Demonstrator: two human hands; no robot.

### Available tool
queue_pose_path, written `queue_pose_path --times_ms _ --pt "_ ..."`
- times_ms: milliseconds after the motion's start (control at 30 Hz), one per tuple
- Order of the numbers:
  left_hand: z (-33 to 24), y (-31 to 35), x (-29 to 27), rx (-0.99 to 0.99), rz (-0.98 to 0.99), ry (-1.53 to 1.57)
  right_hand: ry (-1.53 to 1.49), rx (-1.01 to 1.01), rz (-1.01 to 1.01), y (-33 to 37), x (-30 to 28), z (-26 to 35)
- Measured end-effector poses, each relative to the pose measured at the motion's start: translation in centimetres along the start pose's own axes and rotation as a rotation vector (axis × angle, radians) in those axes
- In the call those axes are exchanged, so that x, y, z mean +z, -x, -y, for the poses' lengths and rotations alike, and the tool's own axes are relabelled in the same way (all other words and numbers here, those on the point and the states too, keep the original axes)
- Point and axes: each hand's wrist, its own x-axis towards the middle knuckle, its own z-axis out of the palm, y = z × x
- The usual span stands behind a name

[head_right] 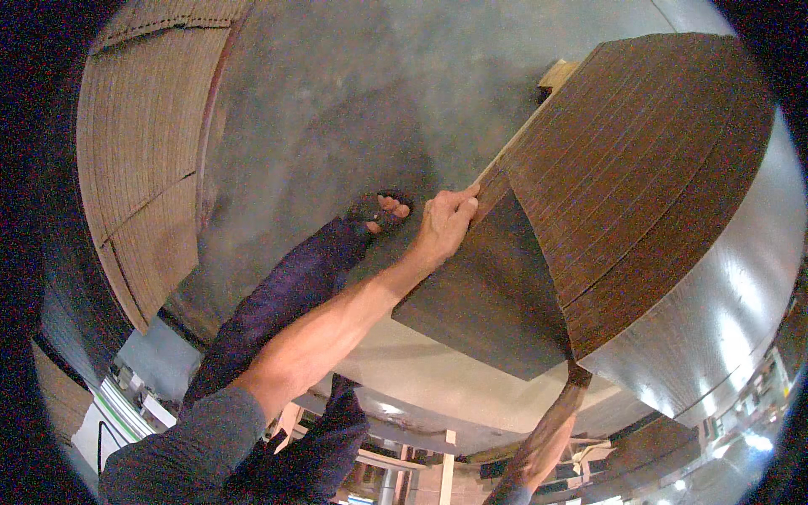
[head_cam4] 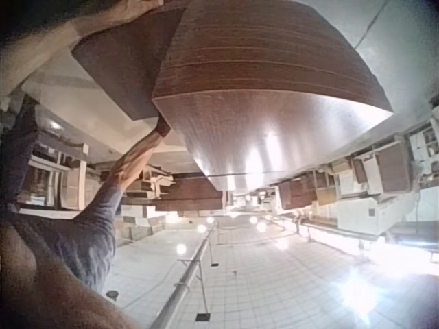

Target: The person repeatedly picks up dark wood pieces from a white table, carries them to a nearby floor area, and places them on top of a growing stack. The person turns the pieces over and aligns them before setting them down.

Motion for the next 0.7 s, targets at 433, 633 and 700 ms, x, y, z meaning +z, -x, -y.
queue_pose_path --times_ms 433,633,700 --pt "-4.2 0.1 -1.0 -0.158 0.252 0.204 0.066 -0.068 -0.022 -0.3 0.4 -0.2" --pt "-1.7 0.8 -0.3 0.074 0.377 0.082 0.044 -0.053 -0.071 -0.1 0.3 -0.3" --pt "-1.5 1.1 -0.1 0.026 0.385 0.05 0.105 -0.099 -0.093 0.3 0.4 -0.6"
